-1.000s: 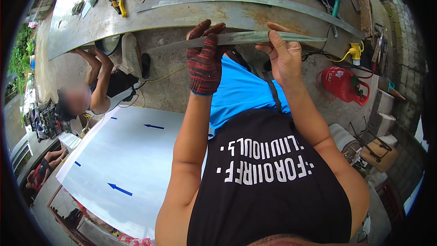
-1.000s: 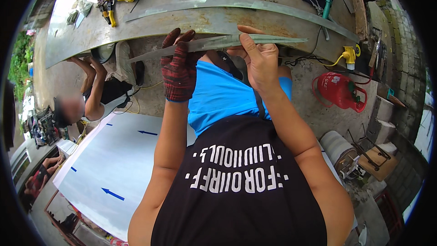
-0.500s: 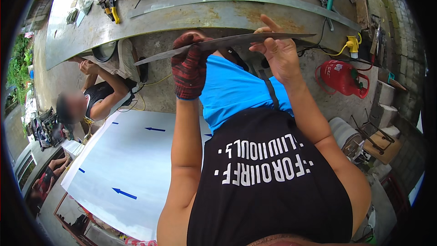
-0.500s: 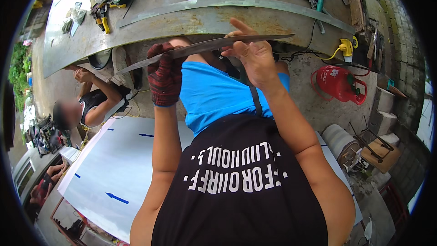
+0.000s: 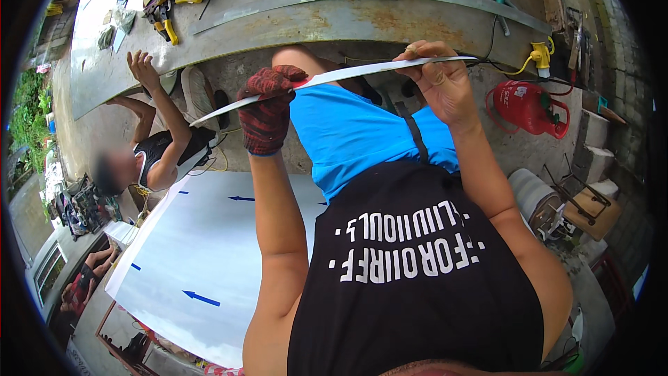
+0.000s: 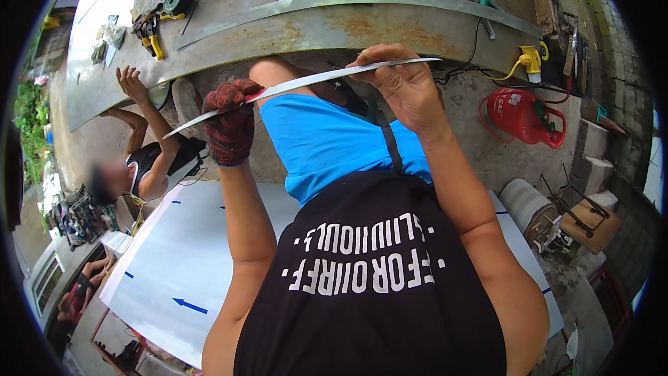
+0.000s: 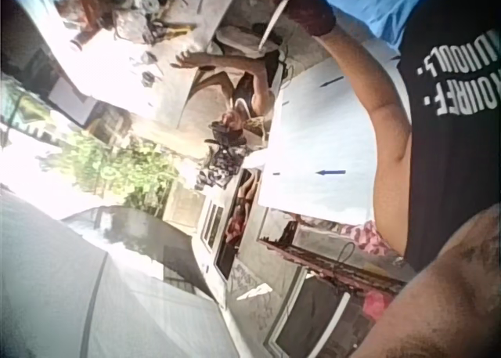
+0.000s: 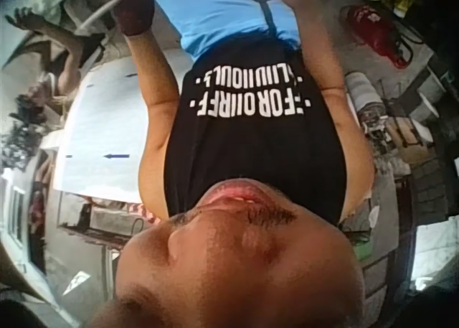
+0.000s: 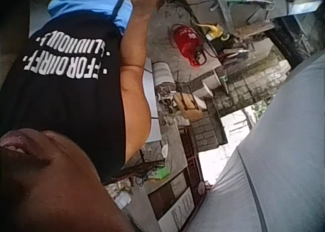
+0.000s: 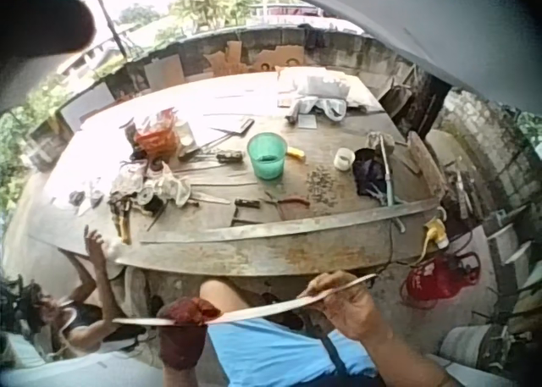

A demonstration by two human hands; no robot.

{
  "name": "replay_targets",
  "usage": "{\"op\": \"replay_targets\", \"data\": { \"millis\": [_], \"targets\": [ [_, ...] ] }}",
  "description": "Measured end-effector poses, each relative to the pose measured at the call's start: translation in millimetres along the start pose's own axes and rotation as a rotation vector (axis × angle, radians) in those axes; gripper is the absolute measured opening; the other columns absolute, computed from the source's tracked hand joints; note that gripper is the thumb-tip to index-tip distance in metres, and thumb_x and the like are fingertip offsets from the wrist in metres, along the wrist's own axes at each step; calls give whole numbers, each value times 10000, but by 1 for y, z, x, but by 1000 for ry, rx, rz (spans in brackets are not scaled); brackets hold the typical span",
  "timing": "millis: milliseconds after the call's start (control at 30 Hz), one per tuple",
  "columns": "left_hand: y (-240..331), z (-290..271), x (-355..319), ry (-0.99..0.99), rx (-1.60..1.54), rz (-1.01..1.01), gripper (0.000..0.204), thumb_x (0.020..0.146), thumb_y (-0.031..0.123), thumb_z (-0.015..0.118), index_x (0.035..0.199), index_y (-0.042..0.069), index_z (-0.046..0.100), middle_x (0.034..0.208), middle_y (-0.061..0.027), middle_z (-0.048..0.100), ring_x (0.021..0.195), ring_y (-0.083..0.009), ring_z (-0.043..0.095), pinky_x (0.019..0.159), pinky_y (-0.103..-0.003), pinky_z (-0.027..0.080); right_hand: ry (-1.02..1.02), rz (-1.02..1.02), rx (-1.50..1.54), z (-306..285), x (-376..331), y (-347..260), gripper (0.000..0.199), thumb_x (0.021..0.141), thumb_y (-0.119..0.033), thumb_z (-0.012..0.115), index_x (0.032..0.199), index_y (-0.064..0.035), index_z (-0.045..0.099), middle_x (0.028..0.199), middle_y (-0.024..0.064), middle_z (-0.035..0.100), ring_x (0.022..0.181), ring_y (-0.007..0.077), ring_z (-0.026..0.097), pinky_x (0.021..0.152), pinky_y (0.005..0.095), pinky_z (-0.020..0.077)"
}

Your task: Assembling and fabricating a metal sign by preparing metal strips and sheets using hand tools.

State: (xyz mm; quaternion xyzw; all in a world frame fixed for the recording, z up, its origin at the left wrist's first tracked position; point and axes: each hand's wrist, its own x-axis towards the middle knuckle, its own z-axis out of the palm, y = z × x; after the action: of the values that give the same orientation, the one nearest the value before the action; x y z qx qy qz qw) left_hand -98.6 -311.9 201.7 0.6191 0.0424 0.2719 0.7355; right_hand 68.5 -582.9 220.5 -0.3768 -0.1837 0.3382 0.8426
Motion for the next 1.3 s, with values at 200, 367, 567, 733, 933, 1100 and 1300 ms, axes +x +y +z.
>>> {"op": "replay_targets", "data": {
  "millis": [200, 367, 567, 733, 933, 1100, 1300],
  "targets": [
    [9, 3, 5, -44, 143, 28, 165, 950, 99, 735, 983, 72, 575, 1023, -106, 691, 985, -294, 715, 866, -408, 573, -90, -16, -5, -3, 3, -4, 252, 1027, -164, 639, 1228, -12, 645, 1274, 151, 588, 1211, 303, 632, 1043, 444, 559],
    [6, 30, 5, 57, -144, -75, 212, 928, 88, 750, 1090, 59, 617, 1064, -116, 698, 968, -265, 718, 825, -360, 579, -3, -30, -80, 0, 4, 0, 289, 999, -132, 683, 1251, 9, 665, 1238, 139, 619, 1154, 247, 654, 978, 424, 602],
    [-3, 67, 3, 180, -237, -290, 428, 910, 166, 787, 1261, 24, 587, 1099, -99, 691, 1044, -235, 692, 882, -363, 590, 97, -71, -216, 16, 11, 15, 336, 971, -41, 701, 1303, 0, 664, 1171, 115, 686, 1067, 211, 685, 916, 410, 633],
    [-6, 92, 8, 190, -199, -284, 438, 939, 169, 761, 1300, 25, 560, 1134, -104, 676, 1044, -244, 687, 942, -408, 600, 143, -59, -228, 28, 12, 19, 278, 987, 22, 647, 1264, 26, 672, 1138, 123, 715, 1008, 207, 713, 897, 378, 640],
    [-6, 121, 11, 343, -61, -287, 389, 945, 164, 763, 1249, 2, 583, 1176, -110, 672, 1084, -226, 658, 910, -375, 589, 261, -62, -165, 42, 12, 24, 257, 994, -17, 670, 1243, 50, 673, 1086, 117, 747, 944, 164, 728, 894, 301, 597],
    [-6, 124, 11, 391, 4, -243, 366, 954, 163, 755, 1239, 5, 587, 1171, -116, 670, 1071, -218, 660, 890, -371, 597, 303, -100, -255, 48, 11, 28, 261, 993, -26, 679, 1238, 65, 670, 1070, 105, 744, 938, 145, 719, 873, 273, 583],
    [-10, 121, 12, 407, -82, -271, 345, 956, 141, 747, 1235, 12, 591, 1163, -121, 667, 1066, -226, 662, 886, -376, 608, 287, -115, -344, 47, 11, 26, 292, 987, -25, 690, 1266, 59, 660, 1074, 109, 729, 936, 140, 711, 865, 272, 575]
  ]
}}
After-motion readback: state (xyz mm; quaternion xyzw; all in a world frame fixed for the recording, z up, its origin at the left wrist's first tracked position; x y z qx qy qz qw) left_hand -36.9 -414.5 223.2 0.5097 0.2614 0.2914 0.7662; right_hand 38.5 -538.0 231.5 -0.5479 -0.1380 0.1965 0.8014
